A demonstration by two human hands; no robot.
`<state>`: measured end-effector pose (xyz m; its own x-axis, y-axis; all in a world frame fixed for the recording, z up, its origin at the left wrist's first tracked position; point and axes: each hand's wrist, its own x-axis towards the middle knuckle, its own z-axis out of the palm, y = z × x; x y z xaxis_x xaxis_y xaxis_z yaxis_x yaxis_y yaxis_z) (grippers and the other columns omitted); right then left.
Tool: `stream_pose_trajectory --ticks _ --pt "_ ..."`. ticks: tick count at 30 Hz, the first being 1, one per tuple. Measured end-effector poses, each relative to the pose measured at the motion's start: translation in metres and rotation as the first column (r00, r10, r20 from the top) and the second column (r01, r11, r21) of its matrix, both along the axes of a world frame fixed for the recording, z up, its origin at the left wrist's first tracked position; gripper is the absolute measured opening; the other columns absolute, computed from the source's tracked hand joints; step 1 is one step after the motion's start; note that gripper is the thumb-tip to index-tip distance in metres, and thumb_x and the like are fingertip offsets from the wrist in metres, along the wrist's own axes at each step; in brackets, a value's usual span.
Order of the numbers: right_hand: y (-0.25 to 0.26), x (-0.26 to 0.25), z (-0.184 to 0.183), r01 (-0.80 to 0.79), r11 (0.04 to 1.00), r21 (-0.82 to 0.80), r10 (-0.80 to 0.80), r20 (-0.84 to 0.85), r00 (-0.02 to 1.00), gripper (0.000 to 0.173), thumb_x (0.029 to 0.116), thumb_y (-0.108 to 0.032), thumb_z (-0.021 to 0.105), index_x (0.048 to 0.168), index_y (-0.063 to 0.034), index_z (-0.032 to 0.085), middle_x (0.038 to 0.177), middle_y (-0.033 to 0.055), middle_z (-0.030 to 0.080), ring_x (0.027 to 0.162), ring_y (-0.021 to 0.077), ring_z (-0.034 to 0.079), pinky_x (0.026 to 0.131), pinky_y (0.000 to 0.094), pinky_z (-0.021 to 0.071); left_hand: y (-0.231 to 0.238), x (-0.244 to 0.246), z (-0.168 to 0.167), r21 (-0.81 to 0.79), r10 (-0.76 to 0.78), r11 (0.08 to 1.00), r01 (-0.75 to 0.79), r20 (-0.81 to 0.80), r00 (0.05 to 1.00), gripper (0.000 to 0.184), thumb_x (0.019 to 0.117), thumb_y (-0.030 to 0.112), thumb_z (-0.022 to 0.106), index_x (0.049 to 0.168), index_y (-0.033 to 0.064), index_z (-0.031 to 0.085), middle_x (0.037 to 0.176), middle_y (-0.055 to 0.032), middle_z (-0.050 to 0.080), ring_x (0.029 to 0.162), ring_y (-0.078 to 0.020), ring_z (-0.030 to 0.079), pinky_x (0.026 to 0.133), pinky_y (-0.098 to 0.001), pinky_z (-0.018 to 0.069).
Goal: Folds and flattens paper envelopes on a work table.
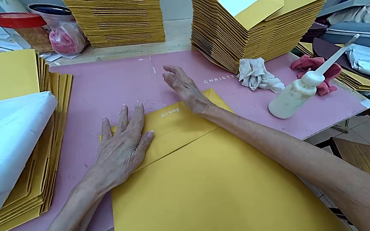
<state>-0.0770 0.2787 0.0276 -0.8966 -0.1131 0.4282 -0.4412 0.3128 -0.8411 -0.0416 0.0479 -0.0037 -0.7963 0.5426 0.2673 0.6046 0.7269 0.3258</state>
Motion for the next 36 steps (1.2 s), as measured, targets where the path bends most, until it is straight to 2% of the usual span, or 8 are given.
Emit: stream_pose_trajectory --ticks 5,9,17,22,27,29,32,36 --pt "0.001 -0.007 0.003 0.009 0.983 0.185 -0.021 0.064 0.998 0.056 0.1101 -0.026 0.042 0.153 0.0083 0.034 0.146 0.0304 0.051 0.135 0.0352 0.053 0.112 0.0436 0.042 -0.003 -0.001 -0.004 -0.004 -0.031 1.0 0.031 -0.04 0.999 0.068 0.1057 0.05 0.023 0.163 0.0129 0.025 0.166 -0.0082 0.031 0.156 -0.0351 0.019 0.118 -0.071 0.0034" --pt "0.017 -0.025 0.0 0.012 0.923 0.384 -0.029 0.039 0.999 0.067 0.1068 -0.036 0.05 0.157 0.0045 0.031 0.158 0.0306 0.035 0.145 0.0385 0.042 0.117 0.047 0.0353 -0.002 0.0 -0.005 -0.015 -0.043 0.999 0.042 -0.082 0.996 0.066 0.1061 0.047 0.024 0.163 0.0128 0.025 0.165 -0.0079 0.034 0.155 -0.0346 0.021 0.118 -0.072 0.004" --pt "0.023 -0.023 0.001 0.069 0.993 0.097 -0.074 0.048 0.996 0.056 0.11 -0.026 0.04 0.153 0.0091 0.033 0.153 0.0303 0.043 0.14 0.0348 0.049 0.115 0.0424 0.0402 -0.002 0.002 -0.005 -0.006 -0.053 0.999 0.052 -0.087 0.995 0.062 0.1068 0.046 0.026 0.162 0.0171 0.029 0.163 -0.0042 0.037 0.155 -0.0359 0.022 0.117 -0.0733 0.0026" --pt "0.017 -0.026 -0.011 -0.004 0.911 0.411 0.063 -0.13 0.99 0.07 0.103 -0.036 0.055 0.153 0.0089 0.037 0.153 0.029 0.046 0.14 0.0361 0.049 0.115 0.045 0.0399 -0.002 0.003 -0.006 -0.009 -0.053 0.999 0.053 -0.079 0.995 0.061 0.1074 0.044 0.024 0.162 0.017 0.03 0.165 -0.002 0.035 0.155 -0.0336 0.023 0.119 -0.0691 0.0061" --pt "0.023 -0.024 0.001 0.096 0.995 0.007 -0.097 0.115 0.989 0.052 0.1119 -0.027 0.033 0.152 0.0061 0.035 0.149 0.0272 0.049 0.134 0.0297 0.054 0.107 0.041 0.0456 -0.003 0.002 -0.003 -0.022 -0.052 0.998 0.051 -0.054 0.997 0.061 0.1075 0.045 0.022 0.161 0.0169 0.033 0.166 -0.0016 0.032 0.155 -0.028 0.023 0.122 -0.0646 0.0078" --pt "0.023 -0.025 0.0 0.121 0.992 -0.041 -0.113 0.15 0.982 0.052 0.1131 -0.028 0.029 0.151 0.0061 0.035 0.147 0.0275 0.051 0.134 0.0287 0.054 0.109 0.0401 0.0447 -0.005 0.004 -0.003 -0.014 -0.065 0.998 0.065 -0.05 0.997 0.062 0.1073 0.046 0.021 0.161 0.0161 0.033 0.166 -0.0015 0.032 0.155 -0.0265 0.023 0.122 -0.0637 0.008" --pt "0.017 -0.023 -0.004 0.126 0.956 0.266 -0.131 0.001 0.991 0.053 0.1102 -0.026 0.041 0.149 0.0092 0.04 0.135 0.03 0.06 0.124 0.0348 0.062 0.105 0.0446 0.0476 -0.011 0.01 -0.004 0.0 -0.106 0.994 0.106 -0.082 0.991 0.064 0.1071 0.048 0.02 0.16 0.0157 0.035 0.165 -0.0006 0.033 0.155 -0.0227 0.024 0.123 -0.0608 0.0113" --pt "0.007 -0.021 -0.005 0.057 0.794 0.605 -0.052 -0.027 0.998 0.067 0.1052 -0.042 0.054 0.153 0.0032 0.04 0.137 0.0277 0.058 0.118 0.0389 0.063 0.099 0.0508 0.0499 -0.022 0.035 -0.012 0.007 -0.141 0.99 0.144 -0.161 0.977 0.063 0.1079 0.046 0.022 0.152 0.0094 0.049 0.159 -0.0043 0.044 0.15 -0.0262 0.036 0.12 -0.0644 0.0197"
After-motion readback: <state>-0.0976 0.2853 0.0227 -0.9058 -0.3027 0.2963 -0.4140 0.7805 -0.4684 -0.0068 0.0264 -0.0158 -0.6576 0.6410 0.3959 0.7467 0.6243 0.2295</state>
